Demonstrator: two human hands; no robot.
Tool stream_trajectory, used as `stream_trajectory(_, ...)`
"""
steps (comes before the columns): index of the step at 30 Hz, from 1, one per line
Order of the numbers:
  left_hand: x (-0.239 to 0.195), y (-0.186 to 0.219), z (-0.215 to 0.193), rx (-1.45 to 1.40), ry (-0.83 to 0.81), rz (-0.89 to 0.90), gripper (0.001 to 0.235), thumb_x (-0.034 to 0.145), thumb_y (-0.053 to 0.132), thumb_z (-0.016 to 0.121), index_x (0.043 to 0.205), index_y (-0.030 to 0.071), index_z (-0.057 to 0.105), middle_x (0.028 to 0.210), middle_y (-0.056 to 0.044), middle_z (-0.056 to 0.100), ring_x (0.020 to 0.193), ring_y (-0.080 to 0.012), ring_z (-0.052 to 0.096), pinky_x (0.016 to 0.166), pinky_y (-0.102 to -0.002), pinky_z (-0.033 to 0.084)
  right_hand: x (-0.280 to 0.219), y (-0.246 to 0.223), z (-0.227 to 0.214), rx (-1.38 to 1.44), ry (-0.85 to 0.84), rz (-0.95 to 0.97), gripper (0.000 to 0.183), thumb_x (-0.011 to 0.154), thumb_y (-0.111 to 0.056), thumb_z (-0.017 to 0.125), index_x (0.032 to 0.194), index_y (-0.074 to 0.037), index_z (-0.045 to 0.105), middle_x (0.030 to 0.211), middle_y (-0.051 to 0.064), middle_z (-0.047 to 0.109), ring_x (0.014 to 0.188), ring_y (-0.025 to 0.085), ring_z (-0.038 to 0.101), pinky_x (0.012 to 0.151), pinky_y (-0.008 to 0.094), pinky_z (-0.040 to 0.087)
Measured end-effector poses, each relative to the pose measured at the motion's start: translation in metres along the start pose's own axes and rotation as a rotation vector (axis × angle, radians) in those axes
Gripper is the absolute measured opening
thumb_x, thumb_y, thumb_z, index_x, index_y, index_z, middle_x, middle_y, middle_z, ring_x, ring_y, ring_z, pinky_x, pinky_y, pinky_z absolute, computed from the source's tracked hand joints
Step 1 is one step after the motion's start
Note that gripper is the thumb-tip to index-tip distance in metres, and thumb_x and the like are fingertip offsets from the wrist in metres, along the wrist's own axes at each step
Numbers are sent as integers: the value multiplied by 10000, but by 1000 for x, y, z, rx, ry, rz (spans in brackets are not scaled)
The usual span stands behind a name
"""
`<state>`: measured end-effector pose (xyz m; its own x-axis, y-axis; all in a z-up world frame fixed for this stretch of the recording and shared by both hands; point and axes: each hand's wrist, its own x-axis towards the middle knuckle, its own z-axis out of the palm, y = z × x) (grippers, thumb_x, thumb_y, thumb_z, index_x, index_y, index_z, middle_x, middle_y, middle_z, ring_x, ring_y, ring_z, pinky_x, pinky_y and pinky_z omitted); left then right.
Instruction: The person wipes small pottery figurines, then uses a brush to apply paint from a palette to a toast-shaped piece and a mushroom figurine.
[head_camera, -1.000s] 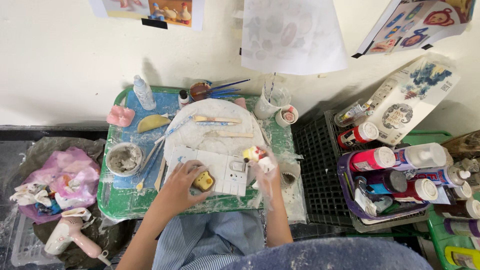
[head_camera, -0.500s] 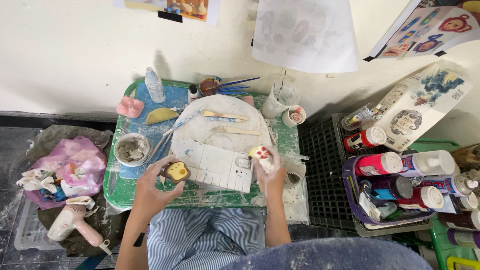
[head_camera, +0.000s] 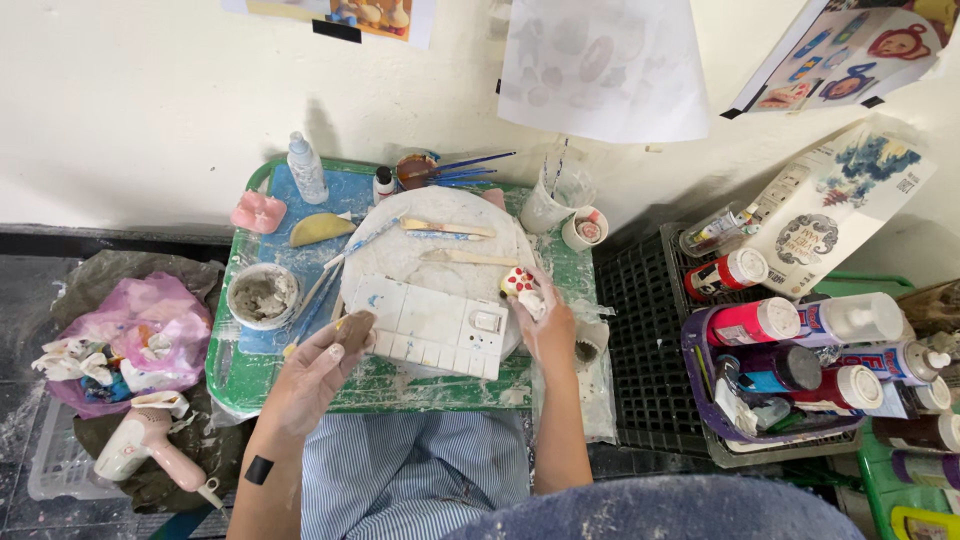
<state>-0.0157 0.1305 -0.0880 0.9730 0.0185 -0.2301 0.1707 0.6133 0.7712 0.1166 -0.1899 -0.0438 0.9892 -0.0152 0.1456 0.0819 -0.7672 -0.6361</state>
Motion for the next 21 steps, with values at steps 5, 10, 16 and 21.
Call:
stream_trajectory(5,-1,-3,3,-262,-156,0,664,1032,360,554,1533,-52,411,1420,-216,589,1208,-260,628,1013,-334,500,-29,-33,-8,22,84,-113,601,795,-372,819,1323,-161,625,1276,136,711,1054,300,722,886,423,575)
stream_trajectory(10,-3,-6,15,-284,-96,-82,588,1060,369,436,1525,12,389,1404,-179,598,1186,-249,644,946,-319,548,-52,-77,10,-106,-392,-455,893,645,-528,875,1380,-154,532,1507,200,472,1133,404,645,845,501,541)
stream_trajectory(16,-9,-3,18,65,94,-33,457,1065,284,399,1413,20,534,1286,-126,675,1045,-157,680,814,-307,579,-37,-90,22,-316,-493,-537,929,643,-513,861,1435,-188,502,1534,220,387,1175,421,613,900,518,526)
stream_trajectory(21,-12,-1,10,444,-113,81,338,1064,211,483,1250,15,685,1088,-83,748,829,-135,677,698,-309,539,-32,-84,20,-263,-488,-523,841,666,-555,838,1394,-239,559,1545,138,441,1120,403,651,910,508,537)
